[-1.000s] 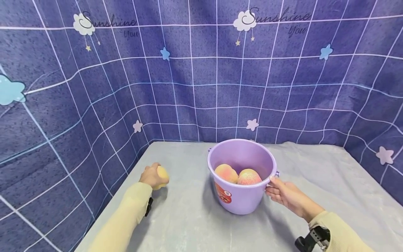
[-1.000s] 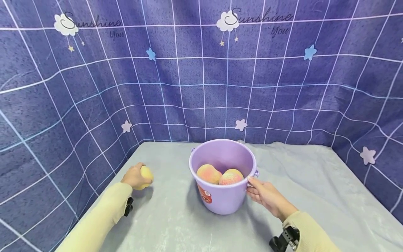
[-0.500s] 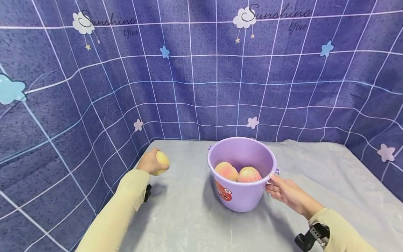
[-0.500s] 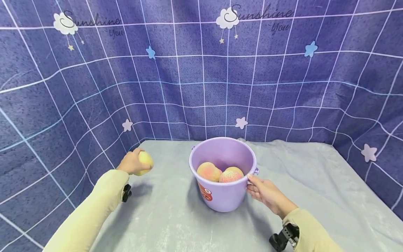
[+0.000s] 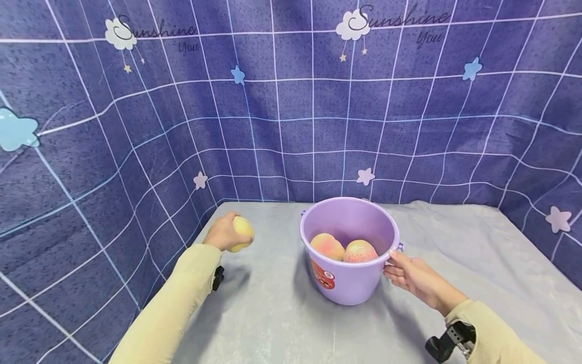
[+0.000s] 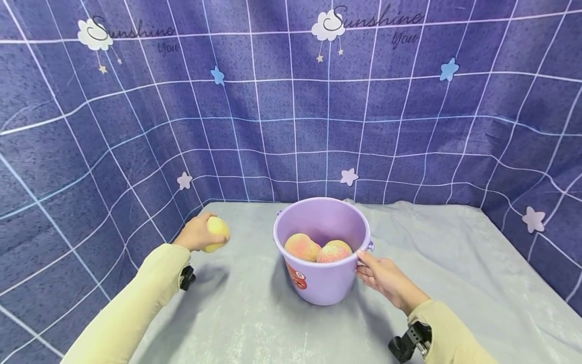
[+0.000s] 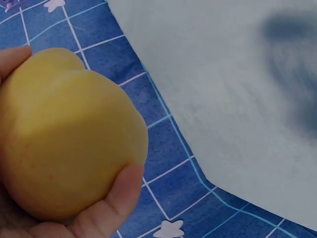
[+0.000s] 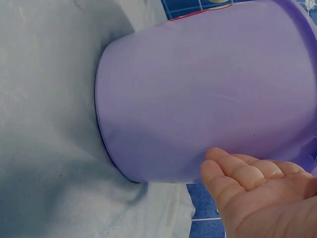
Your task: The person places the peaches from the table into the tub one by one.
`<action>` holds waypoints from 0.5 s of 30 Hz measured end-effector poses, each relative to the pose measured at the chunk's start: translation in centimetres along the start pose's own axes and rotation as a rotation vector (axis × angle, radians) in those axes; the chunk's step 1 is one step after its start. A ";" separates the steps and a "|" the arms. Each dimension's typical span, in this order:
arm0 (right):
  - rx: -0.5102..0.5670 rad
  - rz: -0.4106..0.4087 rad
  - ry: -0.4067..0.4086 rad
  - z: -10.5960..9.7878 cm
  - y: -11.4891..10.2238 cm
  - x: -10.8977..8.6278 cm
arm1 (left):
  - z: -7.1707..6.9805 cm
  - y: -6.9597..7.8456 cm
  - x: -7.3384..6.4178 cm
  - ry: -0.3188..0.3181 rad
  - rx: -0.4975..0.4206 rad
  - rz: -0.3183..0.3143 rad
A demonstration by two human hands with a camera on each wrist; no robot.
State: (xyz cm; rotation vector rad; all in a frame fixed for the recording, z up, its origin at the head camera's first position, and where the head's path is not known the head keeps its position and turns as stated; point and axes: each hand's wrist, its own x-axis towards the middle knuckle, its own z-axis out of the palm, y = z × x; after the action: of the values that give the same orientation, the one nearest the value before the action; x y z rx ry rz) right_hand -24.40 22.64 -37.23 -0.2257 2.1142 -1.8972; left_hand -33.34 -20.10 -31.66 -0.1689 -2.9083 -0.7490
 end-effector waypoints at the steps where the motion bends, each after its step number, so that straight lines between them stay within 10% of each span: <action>1: 0.001 0.001 0.001 0.0 0.0 0.0 | 0.0 0.1 0.0 0.000 -0.005 0.004; 15: 0.003 0.012 0.009 -0.1 0.1 0.0 | -0.9 3.7 0.8 -0.044 -0.063 0.013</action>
State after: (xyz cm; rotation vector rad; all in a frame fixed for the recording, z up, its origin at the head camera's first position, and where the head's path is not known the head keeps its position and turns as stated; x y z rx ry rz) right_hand -24.42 22.72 -37.37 -0.2039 2.1131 -1.8984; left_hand -33.56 -17.25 -29.00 -0.2137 -2.9228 -0.8463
